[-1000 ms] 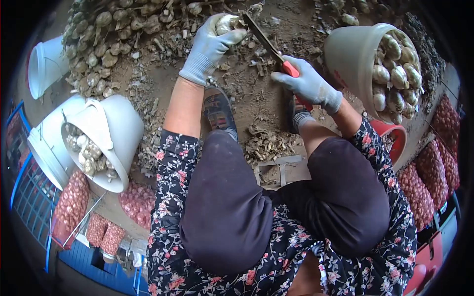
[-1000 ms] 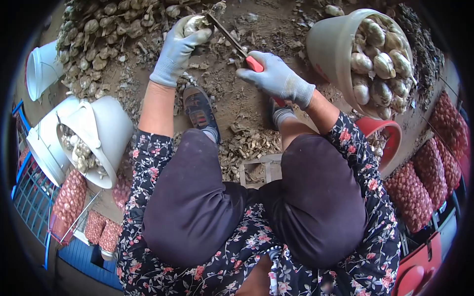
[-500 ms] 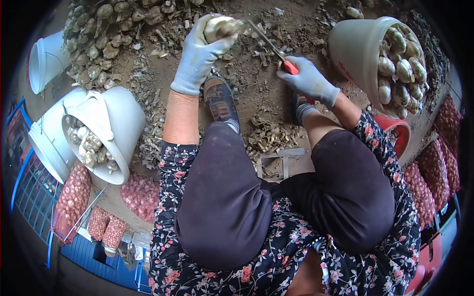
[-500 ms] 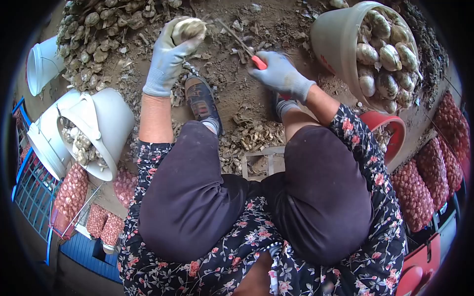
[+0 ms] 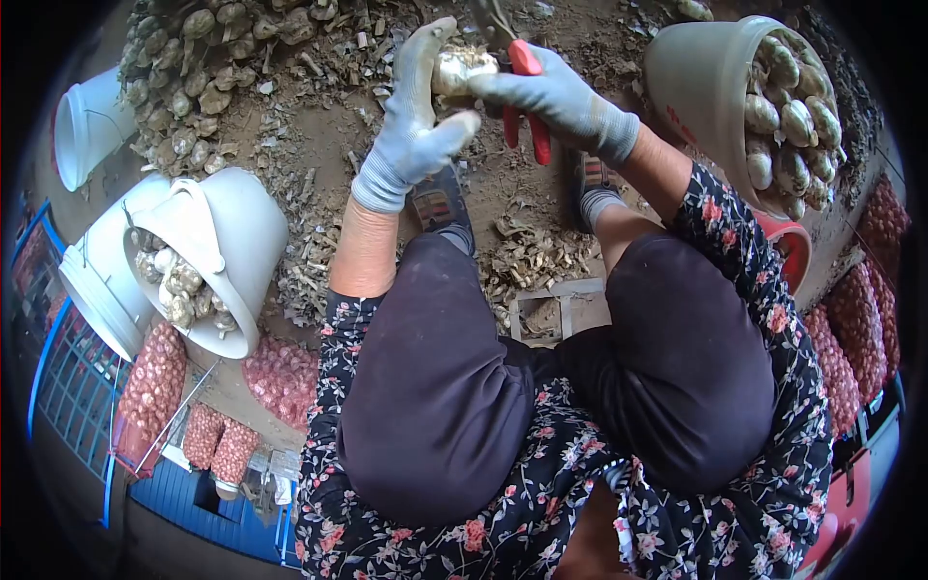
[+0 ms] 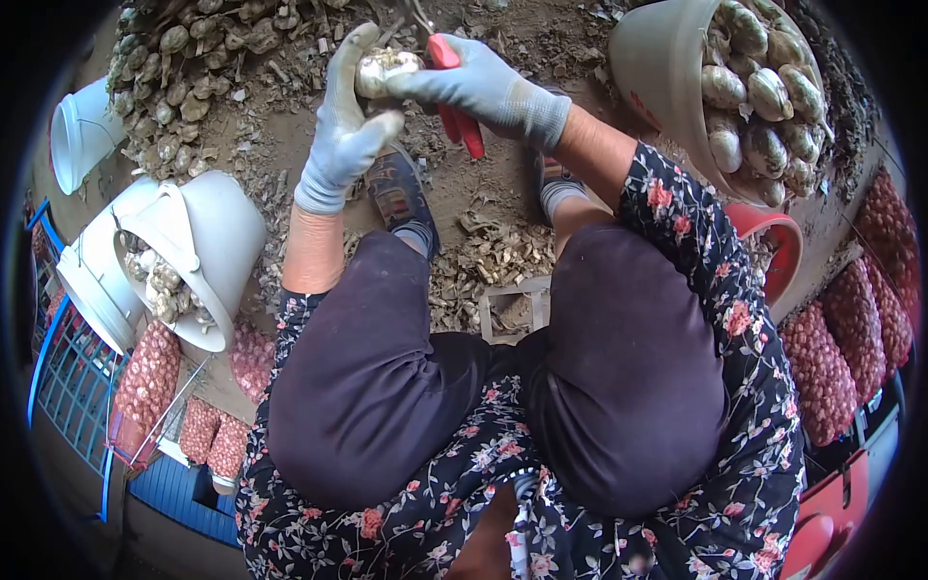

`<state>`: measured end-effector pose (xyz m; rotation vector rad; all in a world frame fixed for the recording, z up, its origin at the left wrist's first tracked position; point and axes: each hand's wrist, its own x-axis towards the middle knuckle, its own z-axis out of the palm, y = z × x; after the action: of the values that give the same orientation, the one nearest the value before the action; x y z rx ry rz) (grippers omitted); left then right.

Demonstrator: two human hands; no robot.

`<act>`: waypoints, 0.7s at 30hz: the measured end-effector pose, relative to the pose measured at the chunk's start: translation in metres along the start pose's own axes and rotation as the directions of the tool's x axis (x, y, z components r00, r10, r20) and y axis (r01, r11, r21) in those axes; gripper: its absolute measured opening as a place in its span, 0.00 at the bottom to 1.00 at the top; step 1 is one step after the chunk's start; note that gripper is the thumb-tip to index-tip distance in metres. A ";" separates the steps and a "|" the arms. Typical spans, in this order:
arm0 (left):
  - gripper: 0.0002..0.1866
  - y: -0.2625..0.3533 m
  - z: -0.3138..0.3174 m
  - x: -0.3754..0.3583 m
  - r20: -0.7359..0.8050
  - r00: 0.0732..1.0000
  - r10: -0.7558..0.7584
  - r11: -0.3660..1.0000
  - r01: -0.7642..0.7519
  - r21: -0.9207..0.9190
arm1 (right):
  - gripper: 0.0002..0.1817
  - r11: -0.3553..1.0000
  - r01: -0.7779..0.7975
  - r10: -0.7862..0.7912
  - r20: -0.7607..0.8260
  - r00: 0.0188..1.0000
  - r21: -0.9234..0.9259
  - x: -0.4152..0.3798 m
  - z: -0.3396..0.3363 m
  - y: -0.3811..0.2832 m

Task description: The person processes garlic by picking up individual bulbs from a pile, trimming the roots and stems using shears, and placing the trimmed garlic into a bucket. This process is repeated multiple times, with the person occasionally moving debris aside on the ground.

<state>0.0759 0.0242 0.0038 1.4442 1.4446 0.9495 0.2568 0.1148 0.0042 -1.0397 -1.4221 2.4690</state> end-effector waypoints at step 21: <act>0.42 0.005 -0.019 -0.013 -0.150 0.919 -0.363 0.803 0.227 -0.551 | 0.23 -0.010 0.016 -0.342 0.019 0.940 -1.000 -0.041 0.002 -0.008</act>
<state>0.0591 0.0122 0.0161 0.6853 1.3879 1.2325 0.2851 0.1012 0.0318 -0.9999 -3.0054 0.6132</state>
